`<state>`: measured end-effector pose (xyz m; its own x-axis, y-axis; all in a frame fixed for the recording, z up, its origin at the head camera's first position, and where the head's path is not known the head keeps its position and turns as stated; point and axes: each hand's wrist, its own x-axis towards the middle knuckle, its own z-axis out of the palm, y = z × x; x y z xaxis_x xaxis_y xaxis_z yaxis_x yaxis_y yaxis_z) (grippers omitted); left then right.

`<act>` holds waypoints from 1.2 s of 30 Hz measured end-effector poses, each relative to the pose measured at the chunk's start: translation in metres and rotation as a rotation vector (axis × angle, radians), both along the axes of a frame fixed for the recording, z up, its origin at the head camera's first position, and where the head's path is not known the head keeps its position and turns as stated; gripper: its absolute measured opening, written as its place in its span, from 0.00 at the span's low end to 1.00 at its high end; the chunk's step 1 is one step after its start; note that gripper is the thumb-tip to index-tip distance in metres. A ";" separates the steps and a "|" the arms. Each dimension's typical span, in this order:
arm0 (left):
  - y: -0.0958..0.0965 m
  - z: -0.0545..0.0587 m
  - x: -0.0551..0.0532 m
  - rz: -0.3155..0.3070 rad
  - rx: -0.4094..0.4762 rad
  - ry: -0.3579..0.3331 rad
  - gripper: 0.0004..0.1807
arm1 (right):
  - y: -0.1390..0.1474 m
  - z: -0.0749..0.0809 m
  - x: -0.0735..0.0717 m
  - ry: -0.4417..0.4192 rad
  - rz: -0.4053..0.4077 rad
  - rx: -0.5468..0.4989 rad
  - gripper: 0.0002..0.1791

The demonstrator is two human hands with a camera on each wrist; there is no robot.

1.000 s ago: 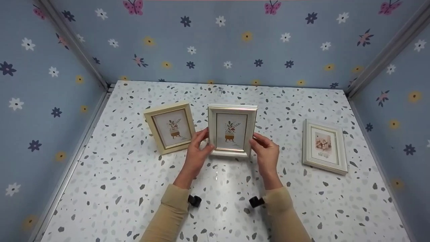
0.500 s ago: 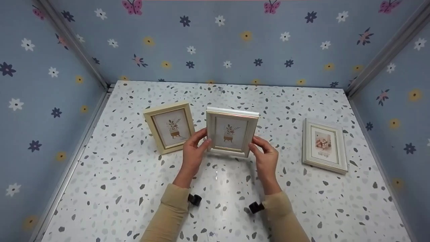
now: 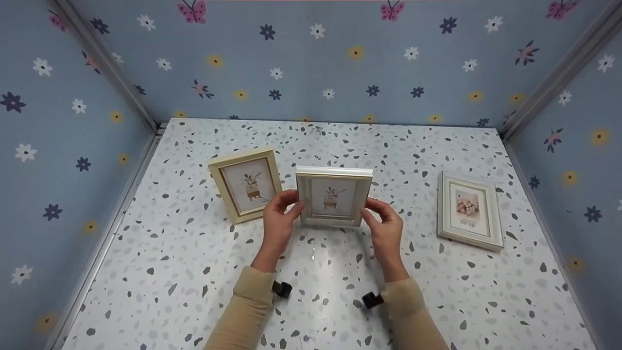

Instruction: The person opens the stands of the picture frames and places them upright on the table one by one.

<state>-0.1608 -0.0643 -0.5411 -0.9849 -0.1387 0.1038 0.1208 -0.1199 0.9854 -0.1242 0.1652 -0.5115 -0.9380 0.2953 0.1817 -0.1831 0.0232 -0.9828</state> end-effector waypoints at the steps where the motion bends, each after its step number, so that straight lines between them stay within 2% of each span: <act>1: 0.000 0.000 0.000 0.003 -0.002 0.003 0.15 | 0.000 0.000 0.000 0.000 0.005 0.000 0.16; 10: 0.000 0.002 -0.003 0.001 -0.037 0.079 0.17 | 0.003 0.002 0.002 -0.001 0.051 0.036 0.16; 13: 0.000 0.004 -0.004 -0.006 -0.040 0.084 0.17 | 0.005 0.002 0.001 0.002 0.067 0.042 0.16; 18: -0.001 0.007 -0.004 -0.001 -0.043 0.046 0.16 | 0.009 0.005 0.000 0.012 0.109 0.050 0.16; 24: -0.003 0.010 -0.005 -0.002 -0.025 -0.020 0.17 | 0.011 0.006 0.001 0.023 0.184 -0.006 0.17; 31: -0.007 0.012 -0.010 -0.034 0.022 -0.081 0.19 | 0.023 -0.023 -0.007 0.079 0.186 -0.060 0.20; 36: -0.009 0.011 -0.013 -0.087 0.096 -0.119 0.19 | 0.025 -0.024 -0.008 0.072 0.166 -0.094 0.18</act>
